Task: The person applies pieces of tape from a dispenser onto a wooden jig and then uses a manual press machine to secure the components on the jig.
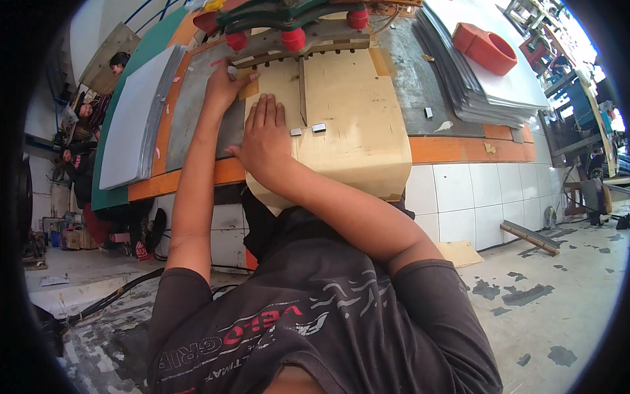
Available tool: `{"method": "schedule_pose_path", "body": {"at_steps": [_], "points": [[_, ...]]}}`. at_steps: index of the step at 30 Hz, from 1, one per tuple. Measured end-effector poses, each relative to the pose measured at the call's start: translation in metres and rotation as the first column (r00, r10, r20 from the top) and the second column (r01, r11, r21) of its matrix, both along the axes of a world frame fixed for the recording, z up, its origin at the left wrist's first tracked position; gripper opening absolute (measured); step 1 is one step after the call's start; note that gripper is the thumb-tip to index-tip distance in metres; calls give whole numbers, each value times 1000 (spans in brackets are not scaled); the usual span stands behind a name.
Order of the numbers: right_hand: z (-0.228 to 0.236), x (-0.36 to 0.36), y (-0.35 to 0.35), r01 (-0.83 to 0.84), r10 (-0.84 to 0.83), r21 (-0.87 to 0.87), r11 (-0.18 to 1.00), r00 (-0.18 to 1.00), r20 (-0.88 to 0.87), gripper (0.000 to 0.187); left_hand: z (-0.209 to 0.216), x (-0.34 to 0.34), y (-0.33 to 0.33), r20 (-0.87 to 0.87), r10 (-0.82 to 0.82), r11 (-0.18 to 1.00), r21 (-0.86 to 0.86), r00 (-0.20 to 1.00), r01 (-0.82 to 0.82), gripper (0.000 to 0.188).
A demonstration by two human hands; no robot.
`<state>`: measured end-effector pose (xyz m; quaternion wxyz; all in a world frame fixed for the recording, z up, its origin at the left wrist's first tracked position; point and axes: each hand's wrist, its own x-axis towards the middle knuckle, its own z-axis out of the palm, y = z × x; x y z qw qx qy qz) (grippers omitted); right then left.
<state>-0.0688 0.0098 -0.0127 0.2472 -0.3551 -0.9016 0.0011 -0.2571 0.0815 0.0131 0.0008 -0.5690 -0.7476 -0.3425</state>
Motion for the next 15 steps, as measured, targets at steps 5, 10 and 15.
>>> {"method": "schedule_pose_path", "body": {"at_steps": [5,10,15], "points": [[2,-2,-4,-10,10,2,1000,1000,2,95,-19,-22,4,-100,-23,995,97,995,33,79],[0,-1,-2,1,-1,8,1000,1000,-3,95,-19,-19,4,-157,21,986,168,987,6,79],[3,-1,-3,-5,5,19,1000,1000,26,95,-18,-16,0,-214,65,996,81,975,-49,74]]}}
